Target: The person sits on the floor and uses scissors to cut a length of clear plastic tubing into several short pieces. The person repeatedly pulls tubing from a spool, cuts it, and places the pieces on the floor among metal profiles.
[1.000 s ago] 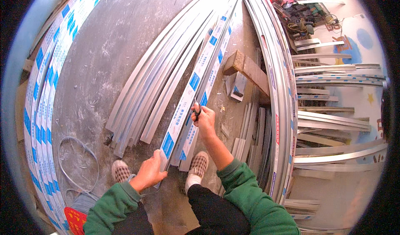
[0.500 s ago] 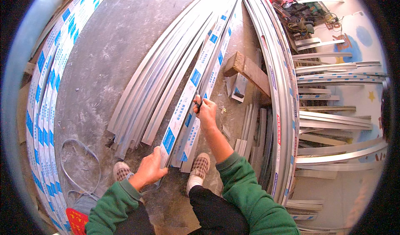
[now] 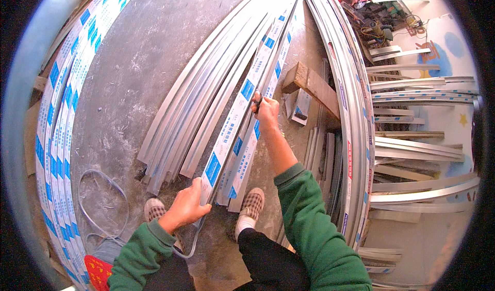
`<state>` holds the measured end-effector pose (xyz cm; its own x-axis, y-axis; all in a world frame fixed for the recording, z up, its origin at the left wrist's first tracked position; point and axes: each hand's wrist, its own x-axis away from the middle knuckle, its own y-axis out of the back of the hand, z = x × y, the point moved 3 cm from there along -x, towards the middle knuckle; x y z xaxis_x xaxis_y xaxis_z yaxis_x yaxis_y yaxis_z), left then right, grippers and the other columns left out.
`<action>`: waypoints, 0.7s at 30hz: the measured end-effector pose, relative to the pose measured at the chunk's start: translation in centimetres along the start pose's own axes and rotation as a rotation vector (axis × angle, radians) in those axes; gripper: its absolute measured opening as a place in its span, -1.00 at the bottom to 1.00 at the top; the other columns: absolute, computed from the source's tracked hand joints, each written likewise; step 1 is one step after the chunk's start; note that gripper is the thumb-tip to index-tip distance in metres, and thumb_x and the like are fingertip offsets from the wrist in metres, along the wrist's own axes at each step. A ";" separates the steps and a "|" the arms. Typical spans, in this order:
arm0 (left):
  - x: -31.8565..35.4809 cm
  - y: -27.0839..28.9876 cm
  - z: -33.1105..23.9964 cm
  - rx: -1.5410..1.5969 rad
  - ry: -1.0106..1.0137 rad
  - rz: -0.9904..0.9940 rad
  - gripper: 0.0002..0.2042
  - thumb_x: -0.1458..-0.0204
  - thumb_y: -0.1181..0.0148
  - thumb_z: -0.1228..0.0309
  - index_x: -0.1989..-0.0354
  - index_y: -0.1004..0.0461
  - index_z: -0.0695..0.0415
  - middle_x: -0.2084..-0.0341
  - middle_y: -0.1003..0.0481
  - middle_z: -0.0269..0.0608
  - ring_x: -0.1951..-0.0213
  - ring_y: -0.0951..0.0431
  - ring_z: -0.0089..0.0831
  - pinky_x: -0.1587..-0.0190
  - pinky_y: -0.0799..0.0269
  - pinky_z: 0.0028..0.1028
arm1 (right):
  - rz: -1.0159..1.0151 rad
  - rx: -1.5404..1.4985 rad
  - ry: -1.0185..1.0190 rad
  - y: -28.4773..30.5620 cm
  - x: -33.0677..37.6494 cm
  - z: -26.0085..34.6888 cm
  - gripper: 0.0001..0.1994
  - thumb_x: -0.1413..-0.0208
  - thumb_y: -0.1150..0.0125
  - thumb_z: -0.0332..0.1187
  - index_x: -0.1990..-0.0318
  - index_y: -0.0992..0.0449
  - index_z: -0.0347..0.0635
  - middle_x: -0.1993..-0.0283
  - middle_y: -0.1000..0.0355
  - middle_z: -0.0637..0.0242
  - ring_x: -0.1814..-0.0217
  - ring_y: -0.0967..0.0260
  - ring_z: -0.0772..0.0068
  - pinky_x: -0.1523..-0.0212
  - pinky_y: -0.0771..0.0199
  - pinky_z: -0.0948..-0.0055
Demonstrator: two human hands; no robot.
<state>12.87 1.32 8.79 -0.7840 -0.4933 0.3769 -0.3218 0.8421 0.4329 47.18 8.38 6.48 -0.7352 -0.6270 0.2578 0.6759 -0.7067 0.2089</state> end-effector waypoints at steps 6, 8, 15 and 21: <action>0.1 1.1 0.2 -0.014 0.004 -0.030 -0.23 0.19 -0.38 0.22 -0.14 -0.11 0.34 0.24 -0.49 0.39 0.13 -0.52 0.26 0.08 -0.44 0.00 | 0.016 -0.024 -0.001 -1.2 -1.6 0.6 -0.71 -0.19 -0.23 -0.19 0.46 -0.53 -0.22 0.64 -0.38 0.41 0.68 -0.22 0.65 0.69 -0.05 0.57; 0.2 1.7 0.3 -0.026 -0.001 -0.059 -0.23 0.19 -0.38 0.22 -0.15 -0.11 0.32 0.24 -0.50 0.38 0.13 -0.52 0.26 0.08 -0.44 0.00 | -0.012 0.025 -0.012 -1.4 -1.7 1.0 -0.69 -0.17 -0.27 -0.14 0.41 -0.53 -0.24 0.60 -0.40 0.42 0.66 -0.26 0.68 0.71 -0.04 0.63; 2.4 4.4 0.4 0.004 0.093 0.076 -0.14 0.18 -0.38 0.21 -0.27 -0.06 0.27 0.16 -0.48 0.38 0.08 -0.52 0.22 0.03 -0.43 -0.10 | 0.208 -0.067 -0.164 -1.3 0.3 3.3 -0.57 -0.18 -0.20 0.02 0.21 -0.51 -0.26 0.49 -0.50 0.33 0.56 -0.45 0.60 0.65 -0.29 0.68; 5.0 9.5 1.0 -0.032 0.112 -0.103 -0.21 0.17 -0.30 0.24 -0.27 -0.12 0.25 0.08 -0.45 0.38 0.01 -0.48 0.23 -0.03 -0.41 -0.08 | 0.401 -0.090 -0.227 -2.8 1.8 4.4 -0.46 -0.18 -0.05 0.22 0.18 -0.47 -0.16 0.41 -0.54 0.25 0.46 -0.51 0.49 0.49 -0.37 0.59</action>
<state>5.38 7.07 13.98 -0.6827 -0.5999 0.4173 -0.3794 0.7790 0.4992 44.21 10.66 10.49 -0.3801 -0.7762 0.5030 0.8899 -0.4551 -0.0298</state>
